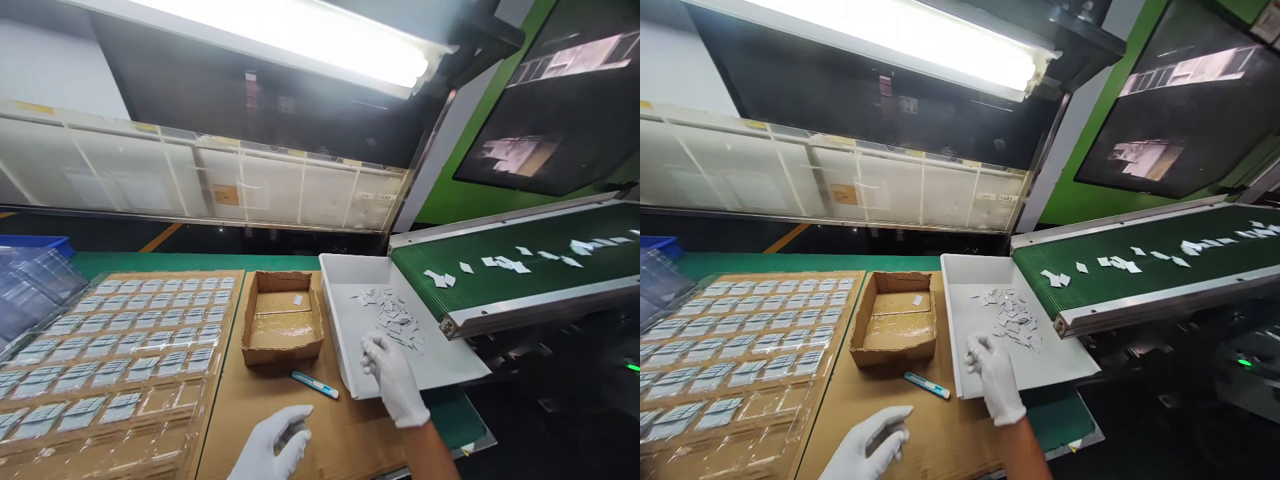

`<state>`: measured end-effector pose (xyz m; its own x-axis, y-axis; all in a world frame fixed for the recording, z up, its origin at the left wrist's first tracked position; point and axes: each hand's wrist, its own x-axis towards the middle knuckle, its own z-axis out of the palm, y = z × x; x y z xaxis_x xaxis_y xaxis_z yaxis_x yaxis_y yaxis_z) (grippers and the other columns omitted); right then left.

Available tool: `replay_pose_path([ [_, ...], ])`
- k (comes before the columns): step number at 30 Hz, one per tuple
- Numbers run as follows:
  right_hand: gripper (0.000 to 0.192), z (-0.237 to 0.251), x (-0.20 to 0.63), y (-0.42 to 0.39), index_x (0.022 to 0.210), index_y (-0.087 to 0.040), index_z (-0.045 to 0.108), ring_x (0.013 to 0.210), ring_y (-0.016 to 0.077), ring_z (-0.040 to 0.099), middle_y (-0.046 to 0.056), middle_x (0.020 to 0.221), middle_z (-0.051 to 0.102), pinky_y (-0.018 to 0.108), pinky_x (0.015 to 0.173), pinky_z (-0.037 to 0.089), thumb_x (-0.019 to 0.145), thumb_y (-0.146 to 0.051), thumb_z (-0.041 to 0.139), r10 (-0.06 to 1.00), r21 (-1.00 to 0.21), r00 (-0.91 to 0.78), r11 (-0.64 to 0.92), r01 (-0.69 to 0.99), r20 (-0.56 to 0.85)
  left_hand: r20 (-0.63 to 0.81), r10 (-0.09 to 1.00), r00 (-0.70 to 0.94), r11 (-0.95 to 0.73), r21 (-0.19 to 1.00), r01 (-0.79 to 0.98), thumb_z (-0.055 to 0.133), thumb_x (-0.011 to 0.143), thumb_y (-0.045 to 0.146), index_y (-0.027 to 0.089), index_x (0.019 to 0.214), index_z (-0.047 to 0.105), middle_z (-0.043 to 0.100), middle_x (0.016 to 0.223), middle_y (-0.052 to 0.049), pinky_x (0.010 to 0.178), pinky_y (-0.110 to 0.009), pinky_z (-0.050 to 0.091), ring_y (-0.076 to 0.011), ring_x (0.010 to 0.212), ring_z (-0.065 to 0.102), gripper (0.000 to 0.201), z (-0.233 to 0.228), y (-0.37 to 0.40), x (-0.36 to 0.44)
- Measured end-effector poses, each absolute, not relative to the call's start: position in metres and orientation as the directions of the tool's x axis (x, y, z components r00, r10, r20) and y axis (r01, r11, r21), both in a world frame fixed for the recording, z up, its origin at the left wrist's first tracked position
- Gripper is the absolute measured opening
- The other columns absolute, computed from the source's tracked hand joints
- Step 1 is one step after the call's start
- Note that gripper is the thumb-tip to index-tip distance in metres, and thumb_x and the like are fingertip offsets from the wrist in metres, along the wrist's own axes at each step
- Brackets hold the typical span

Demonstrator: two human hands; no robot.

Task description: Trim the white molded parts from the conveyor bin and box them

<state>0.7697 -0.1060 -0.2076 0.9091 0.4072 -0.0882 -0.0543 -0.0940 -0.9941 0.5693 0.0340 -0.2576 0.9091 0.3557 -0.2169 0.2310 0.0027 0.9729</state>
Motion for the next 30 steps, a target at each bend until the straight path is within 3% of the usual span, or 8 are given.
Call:
replay_pose_path([
  [3,0.048,-0.211,0.707,-0.087,0.083,-0.018,0.061,0.056,0.0135,0.058,0.002,0.071,0.063,0.025,0.049,0.046,0.071,-0.064,0.070,0.477,-0.978,0.867,0.067,-0.199,-0.144,-0.191,0.402,0.896,0.195,0.974,0.120,0.070,0.068,0.063,0.017,0.106,0.067,0.069,0.086,-0.006,0.066,-0.027,0.053,-0.0145,0.067,0.060,0.060,-0.226,0.025,0.590],
  [6,0.049,-0.222,0.670,-0.072,0.074,-0.017,0.063,0.047,0.0110,0.053,0.000,0.059,0.062,0.022,0.043,0.044,0.060,-0.060,0.081,0.475,-0.912,0.846,0.187,-0.365,-0.241,-0.210,0.447,0.869,0.269,0.959,0.094,0.072,0.065,0.063,0.015,0.077,0.065,0.066,0.068,-0.004,0.054,-0.025,0.047,-0.0122,0.055,0.056,0.051,-0.210,0.024,0.601],
  [9,0.052,-0.231,0.658,-0.065,0.066,-0.016,0.063,0.042,0.0104,0.051,0.000,0.051,0.060,0.021,0.040,0.042,0.051,-0.061,0.085,0.487,-0.878,0.818,0.189,-0.439,-0.305,-0.292,0.447,0.846,0.324,0.934,0.152,0.072,0.058,0.069,0.016,0.059,0.056,0.059,0.051,0.000,0.045,-0.025,0.042,-0.0124,0.045,0.053,0.056,-0.210,0.030,0.598],
  [16,0.055,-0.234,0.651,-0.060,0.059,-0.016,0.062,0.042,0.0128,0.053,0.002,0.048,0.061,0.022,0.039,0.042,0.038,-0.060,0.089,0.507,-0.869,0.778,0.106,-0.484,-0.371,-0.319,0.484,0.815,0.331,0.929,0.167,0.073,0.057,0.063,0.017,0.056,0.053,0.057,0.046,0.001,0.043,-0.025,0.041,-0.0115,0.040,0.051,0.049,-0.214,0.039,0.583],
  [20,0.049,-0.236,0.646,-0.062,0.062,-0.016,0.066,0.045,0.0134,0.053,0.002,0.053,0.064,0.024,0.043,0.044,0.046,-0.057,0.088,0.539,-0.913,0.788,0.081,-0.401,-0.298,-0.274,0.526,0.805,0.266,0.952,0.150,0.072,0.064,0.054,0.017,0.057,0.054,0.055,0.047,0.003,0.046,-0.024,0.040,-0.0102,0.042,0.049,0.042,-0.213,0.044,0.578],
  [22,0.039,-0.239,0.643,-0.065,0.069,-0.017,0.071,0.057,0.0158,0.059,0.004,0.064,0.068,0.027,0.056,0.051,0.057,-0.052,0.086,0.557,-0.952,0.809,0.101,-0.288,-0.186,-0.244,0.495,0.834,0.264,0.957,0.123,0.073,0.067,0.053,0.016,0.059,0.056,0.054,0.048,0.003,0.047,-0.023,0.039,-0.0094,0.043,0.049,0.042,-0.214,0.047,0.576],
  [26,0.027,-0.249,0.637,-0.068,0.087,-0.023,0.074,0.101,0.0245,0.063,0.007,0.106,0.070,0.033,0.091,0.050,0.071,-0.045,0.080,0.522,-0.988,0.853,0.141,-0.065,0.019,-0.270,0.284,0.920,0.535,0.841,0.081,0.077,0.063,0.058,0.017,0.059,0.050,0.047,0.048,0.007,0.039,-0.020,0.028,-0.0042,0.037,0.038,0.050,-0.216,0.041,0.576],
  [30,0.032,-0.250,0.635,-0.069,0.106,-0.026,0.071,0.110,0.0240,0.061,0.006,0.112,0.070,0.032,0.099,0.046,0.081,-0.045,0.071,0.579,-0.997,0.812,0.038,0.067,0.077,-0.322,0.173,0.931,0.744,0.662,0.091,0.081,0.058,0.056,0.018,0.064,0.048,0.036,0.044,0.011,0.037,-0.018,0.023,-0.0023,0.035,0.028,0.051,-0.221,0.027,0.578],
])
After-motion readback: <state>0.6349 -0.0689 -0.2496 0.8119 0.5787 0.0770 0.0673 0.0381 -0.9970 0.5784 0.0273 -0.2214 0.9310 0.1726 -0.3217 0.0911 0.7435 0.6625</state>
